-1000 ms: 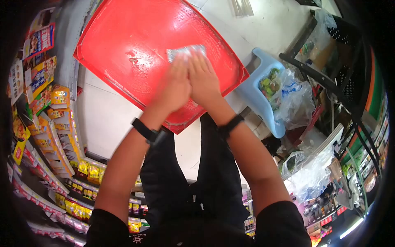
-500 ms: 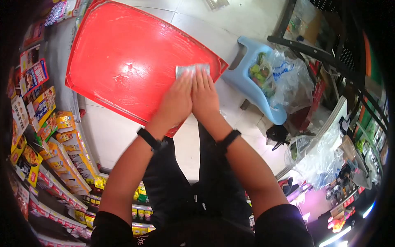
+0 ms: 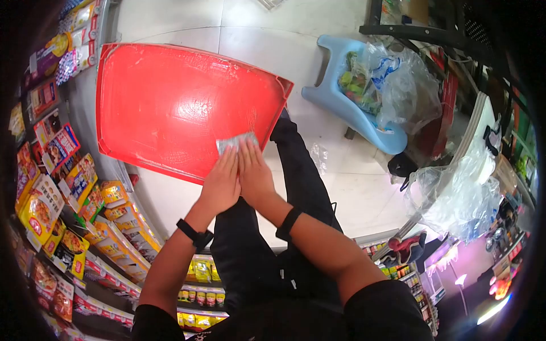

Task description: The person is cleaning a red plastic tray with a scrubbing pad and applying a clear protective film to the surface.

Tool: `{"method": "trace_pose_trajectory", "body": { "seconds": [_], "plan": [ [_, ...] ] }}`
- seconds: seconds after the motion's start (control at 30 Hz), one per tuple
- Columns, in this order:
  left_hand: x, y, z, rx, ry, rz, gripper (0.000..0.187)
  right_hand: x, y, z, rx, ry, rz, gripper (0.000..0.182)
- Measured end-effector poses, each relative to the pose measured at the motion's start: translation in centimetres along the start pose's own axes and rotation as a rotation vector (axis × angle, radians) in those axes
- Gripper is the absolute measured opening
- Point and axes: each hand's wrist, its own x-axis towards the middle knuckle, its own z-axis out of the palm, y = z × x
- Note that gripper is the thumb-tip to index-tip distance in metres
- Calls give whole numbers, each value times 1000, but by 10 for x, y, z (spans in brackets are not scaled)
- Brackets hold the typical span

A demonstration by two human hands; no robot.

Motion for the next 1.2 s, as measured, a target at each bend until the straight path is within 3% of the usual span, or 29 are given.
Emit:
{"method": "trace_pose_trajectory", "body": {
  "seconds": [0.17,0.23,0.4,0.5,0.57,0.7,0.8,0.93,1.0,1.07,1.2],
  "plan": [
    [117,-19,-43,177,64,257,64,67,61,-42,-54,204,220,65],
    [143,-17,-51,203,73,276,63,75,79,-45,-104,258,277,65],
    [111,-1,-23,155,139,229,63,44,69,-42,-92,184,195,66],
    [99,1,-16,123,79,226,62,33,57,-35,-52,163,214,66],
    [107,-8,-23,32,-11,244,63,38,53,-41,-69,42,286,65],
    [143,-16,-50,86,5,194,64,76,76,-42,-18,257,281,66],
    [157,-24,-61,178,103,231,64,97,88,-54,67,385,205,68],
    [142,-15,-54,156,123,78,65,99,97,-57,124,399,109,65],
    [138,-14,-49,159,131,16,65,109,106,-58,181,536,-79,59],
    [138,-16,-42,205,281,-104,67,130,104,-58,143,578,-118,56],
    [148,-18,-48,216,320,-147,66,141,105,-57,193,623,-179,53]
  ]
}}
